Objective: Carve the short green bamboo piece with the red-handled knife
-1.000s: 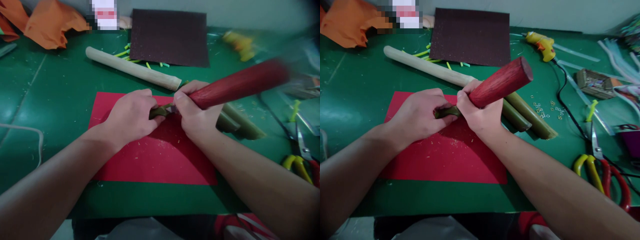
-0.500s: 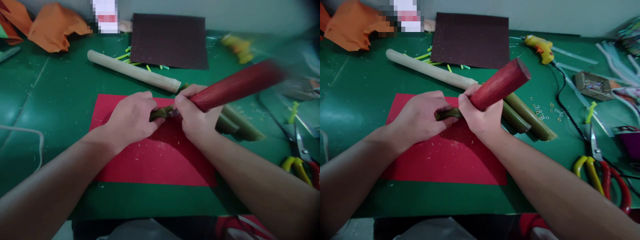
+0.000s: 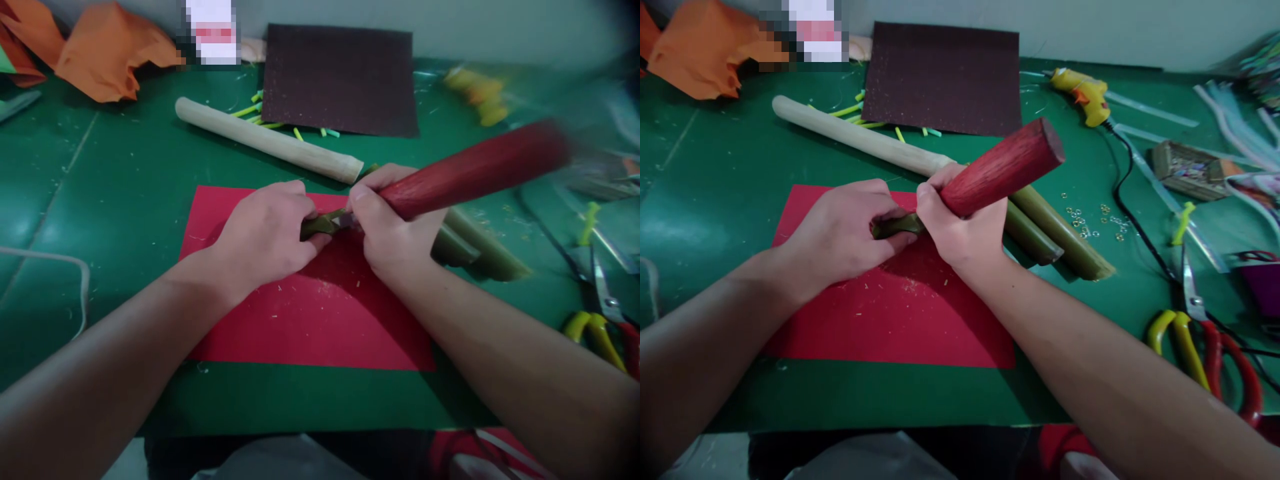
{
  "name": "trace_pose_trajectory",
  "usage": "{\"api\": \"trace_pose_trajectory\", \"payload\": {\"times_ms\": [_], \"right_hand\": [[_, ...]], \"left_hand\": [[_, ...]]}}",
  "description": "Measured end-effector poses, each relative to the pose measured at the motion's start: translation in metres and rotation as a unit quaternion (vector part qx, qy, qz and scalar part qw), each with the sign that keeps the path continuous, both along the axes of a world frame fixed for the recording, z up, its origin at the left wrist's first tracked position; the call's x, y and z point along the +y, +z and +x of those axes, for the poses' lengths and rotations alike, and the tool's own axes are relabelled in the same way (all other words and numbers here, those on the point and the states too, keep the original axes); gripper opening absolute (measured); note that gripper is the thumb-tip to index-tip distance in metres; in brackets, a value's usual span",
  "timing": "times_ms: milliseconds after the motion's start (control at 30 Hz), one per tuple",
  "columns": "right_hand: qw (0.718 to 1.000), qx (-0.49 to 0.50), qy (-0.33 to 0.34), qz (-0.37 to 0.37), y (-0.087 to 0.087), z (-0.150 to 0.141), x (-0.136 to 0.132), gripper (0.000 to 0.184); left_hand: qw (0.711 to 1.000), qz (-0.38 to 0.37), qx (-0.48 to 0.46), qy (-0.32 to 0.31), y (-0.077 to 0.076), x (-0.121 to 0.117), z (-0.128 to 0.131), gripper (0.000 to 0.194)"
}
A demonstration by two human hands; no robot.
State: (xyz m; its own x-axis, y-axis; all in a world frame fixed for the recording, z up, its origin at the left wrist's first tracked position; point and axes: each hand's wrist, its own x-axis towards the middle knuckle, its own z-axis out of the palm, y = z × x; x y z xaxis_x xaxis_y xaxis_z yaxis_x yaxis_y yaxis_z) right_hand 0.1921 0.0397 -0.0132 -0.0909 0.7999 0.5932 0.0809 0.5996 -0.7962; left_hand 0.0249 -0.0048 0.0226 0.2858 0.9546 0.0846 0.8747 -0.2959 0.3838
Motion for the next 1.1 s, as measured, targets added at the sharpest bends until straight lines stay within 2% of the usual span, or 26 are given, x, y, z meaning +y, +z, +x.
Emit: {"api": "trace_pose_trajectory", "payload": {"times_ms": [167, 367, 500, 733, 933, 1100], "right_hand": [[1.000, 0.008, 0.016, -0.013, -0.0032, -0.0006, 0.0002, 0.025], [1.000, -0.006, -0.015, 0.010, -0.0036, -0.0009, 0.0008, 0.023], [1.000, -0.009, 0.008, -0.016, -0.0022, -0.0013, 0.0010, 0.025], [1.000, 0.013, -0.016, -0.010, -0.0005, -0.0019, -0.0013, 0.020], [0.999, 0.014, 0.005, -0.037, -0.0015, -0.0022, -0.0003, 0.023], [0.999, 0.005, -0.032, -0.023, -0.0008, -0.0027, -0.0014, 0.021]], "left_hand": [[1.000, -0.007, -0.006, 0.001, -0.0001, -0.0004, 0.0003, 0.024], [1.000, -0.002, -0.012, 0.003, -0.0010, -0.0003, -0.0008, 0.023], [1.000, -0.005, -0.015, 0.002, -0.0011, -0.0005, -0.0007, 0.022], [1.000, 0.001, -0.015, 0.002, -0.0015, -0.0002, -0.0006, 0.023], [1.000, -0.004, -0.014, 0.000, 0.0003, -0.0003, -0.0002, 0.022], [1.000, -0.011, -0.006, 0.006, 0.0013, -0.0009, 0.0005, 0.022]]}}
